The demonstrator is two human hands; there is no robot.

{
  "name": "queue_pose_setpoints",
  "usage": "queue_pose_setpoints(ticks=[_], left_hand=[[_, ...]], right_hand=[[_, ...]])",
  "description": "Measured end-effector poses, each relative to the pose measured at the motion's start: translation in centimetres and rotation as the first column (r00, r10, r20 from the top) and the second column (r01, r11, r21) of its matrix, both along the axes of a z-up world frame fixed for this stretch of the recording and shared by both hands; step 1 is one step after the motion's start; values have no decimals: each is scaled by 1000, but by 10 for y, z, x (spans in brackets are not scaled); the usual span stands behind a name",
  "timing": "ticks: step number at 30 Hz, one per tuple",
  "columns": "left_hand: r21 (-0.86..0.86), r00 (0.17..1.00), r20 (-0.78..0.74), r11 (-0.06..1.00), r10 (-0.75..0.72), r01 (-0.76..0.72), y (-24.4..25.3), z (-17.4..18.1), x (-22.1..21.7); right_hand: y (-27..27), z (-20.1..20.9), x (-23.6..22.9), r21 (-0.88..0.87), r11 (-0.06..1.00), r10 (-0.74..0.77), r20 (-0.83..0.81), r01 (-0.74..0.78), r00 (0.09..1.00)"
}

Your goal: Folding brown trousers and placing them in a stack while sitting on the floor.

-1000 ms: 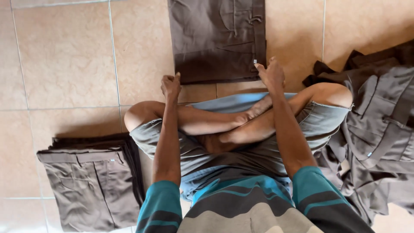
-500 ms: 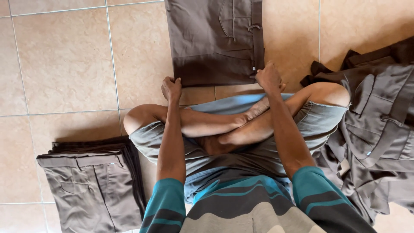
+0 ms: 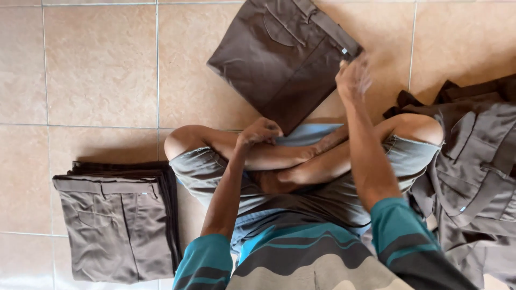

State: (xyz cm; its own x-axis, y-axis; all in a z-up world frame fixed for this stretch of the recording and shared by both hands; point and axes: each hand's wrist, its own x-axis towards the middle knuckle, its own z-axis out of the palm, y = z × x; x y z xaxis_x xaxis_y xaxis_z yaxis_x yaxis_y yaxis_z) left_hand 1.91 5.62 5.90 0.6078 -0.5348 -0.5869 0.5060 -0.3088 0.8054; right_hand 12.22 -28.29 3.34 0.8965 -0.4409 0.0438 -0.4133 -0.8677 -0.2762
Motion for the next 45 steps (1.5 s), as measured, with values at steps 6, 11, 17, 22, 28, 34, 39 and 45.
queue_pose_setpoints(ticks=[6, 11, 17, 22, 28, 34, 39, 45], left_hand=[[357, 905, 142, 832, 400, -424, 17, -14, 18], [182, 726, 28, 711, 687, -679, -28, -104, 32], [32, 870, -222, 895, 440, -444, -79, -31, -5], [358, 250, 908, 313, -335, -880, 26, -165, 64], [387, 790, 427, 701, 439, -599, 87, -71, 62], [286, 730, 275, 672, 626, -684, 83, -94, 72], [195, 727, 182, 700, 662, -687, 79, -78, 71], [129, 639, 179, 625, 748, -769, 78, -74, 74]], right_hand=[[64, -17, -59, 741, 605, -150, -254, 292, 956], [51, -28, -43, 478, 872, -77, -84, 108, 994], [-4, 18, -23, 134, 986, -86, -91, 97, 992], [39, 68, -86, 3, 985, 161, -399, -175, 903], [73, -13, -139, -304, 762, 481, -326, -572, 814], [61, -55, -148, -326, 731, 530, -282, -599, 800], [73, -23, -148, -221, 729, 548, -379, -647, 746], [79, -16, -153, -215, 678, 599, -391, -703, 698]])
